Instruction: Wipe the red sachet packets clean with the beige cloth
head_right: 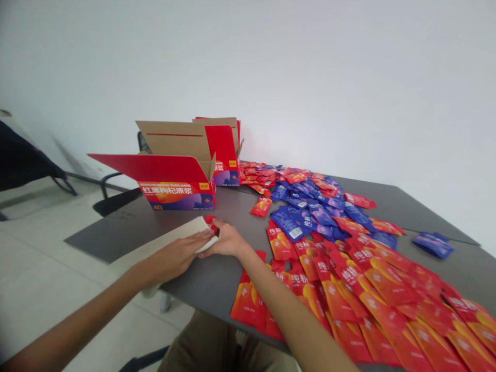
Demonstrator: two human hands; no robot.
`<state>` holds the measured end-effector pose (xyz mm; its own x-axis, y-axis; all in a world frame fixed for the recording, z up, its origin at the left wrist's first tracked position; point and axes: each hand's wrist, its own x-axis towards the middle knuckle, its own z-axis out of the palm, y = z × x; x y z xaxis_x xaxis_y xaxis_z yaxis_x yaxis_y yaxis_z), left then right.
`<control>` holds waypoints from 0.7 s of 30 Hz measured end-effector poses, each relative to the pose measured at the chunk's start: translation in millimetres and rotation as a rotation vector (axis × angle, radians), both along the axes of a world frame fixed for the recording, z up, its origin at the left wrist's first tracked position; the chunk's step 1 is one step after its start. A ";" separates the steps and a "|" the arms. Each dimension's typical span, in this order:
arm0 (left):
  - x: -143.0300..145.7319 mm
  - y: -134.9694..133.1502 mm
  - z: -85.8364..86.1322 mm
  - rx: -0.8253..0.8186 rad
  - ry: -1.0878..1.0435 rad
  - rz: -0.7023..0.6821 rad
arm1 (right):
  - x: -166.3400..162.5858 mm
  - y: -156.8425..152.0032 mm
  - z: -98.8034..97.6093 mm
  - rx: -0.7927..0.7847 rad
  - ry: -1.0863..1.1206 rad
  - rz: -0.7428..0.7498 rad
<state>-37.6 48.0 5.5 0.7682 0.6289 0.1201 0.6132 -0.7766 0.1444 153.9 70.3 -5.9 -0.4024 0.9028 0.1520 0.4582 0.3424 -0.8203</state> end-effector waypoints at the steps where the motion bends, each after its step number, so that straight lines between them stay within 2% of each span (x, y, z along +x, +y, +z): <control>1: 0.3 3.1 0.9 -0.004 -0.013 0.020 | 0.4 -0.1 0.2 0.005 -0.004 -0.001; 6: 4.2 29.4 6.5 -0.024 -0.046 0.121 | 2.2 -1.9 3.7 0.006 0.042 0.050; 13: -1.7 0.2 -2.1 0.007 0.012 -0.022 | -0.3 -1.9 3.8 -0.020 0.003 0.014; 18: 7.5 29.5 2.0 -0.003 -0.029 0.086 | 1.4 -2.3 4.8 0.012 0.037 0.047; 21: 8.9 28.3 0.5 0.019 -0.021 0.076 | 1.2 -1.7 4.2 -0.002 0.042 0.050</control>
